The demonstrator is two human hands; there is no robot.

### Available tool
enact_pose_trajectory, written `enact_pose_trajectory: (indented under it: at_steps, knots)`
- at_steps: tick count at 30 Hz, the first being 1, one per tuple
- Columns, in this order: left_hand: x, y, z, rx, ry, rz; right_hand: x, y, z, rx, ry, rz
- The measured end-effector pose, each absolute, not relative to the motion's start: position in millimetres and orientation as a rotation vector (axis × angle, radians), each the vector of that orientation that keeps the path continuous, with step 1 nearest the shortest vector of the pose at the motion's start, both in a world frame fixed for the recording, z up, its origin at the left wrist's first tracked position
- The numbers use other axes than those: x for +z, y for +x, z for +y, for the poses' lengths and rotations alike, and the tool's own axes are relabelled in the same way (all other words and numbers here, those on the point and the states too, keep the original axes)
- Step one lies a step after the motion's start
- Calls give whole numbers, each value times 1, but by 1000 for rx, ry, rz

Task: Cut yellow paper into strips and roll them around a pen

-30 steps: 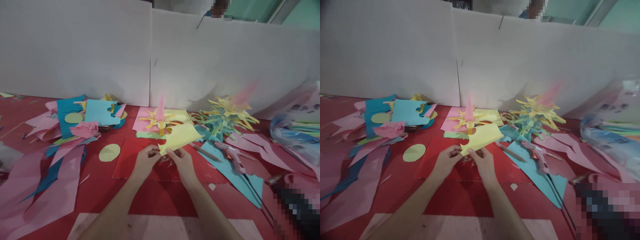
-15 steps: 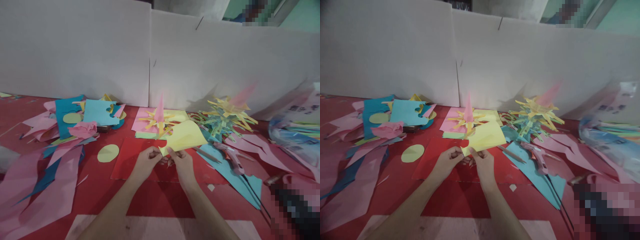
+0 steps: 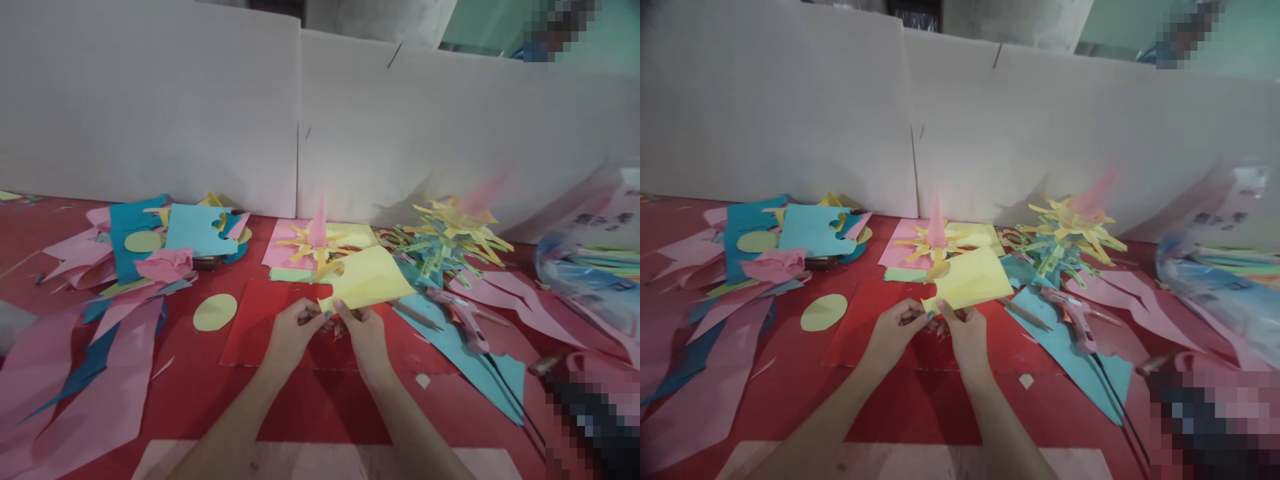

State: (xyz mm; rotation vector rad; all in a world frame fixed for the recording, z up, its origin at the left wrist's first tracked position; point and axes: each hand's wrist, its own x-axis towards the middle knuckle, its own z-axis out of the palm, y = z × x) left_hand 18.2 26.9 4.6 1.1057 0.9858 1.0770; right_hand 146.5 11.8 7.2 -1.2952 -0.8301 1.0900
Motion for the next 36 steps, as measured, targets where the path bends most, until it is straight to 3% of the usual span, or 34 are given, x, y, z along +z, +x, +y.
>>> enact_pose_trajectory:
  at_steps: [36]
  knots:
    - [8,16,27,1188,1187,1138,12,144,8,993,-1381,-869]
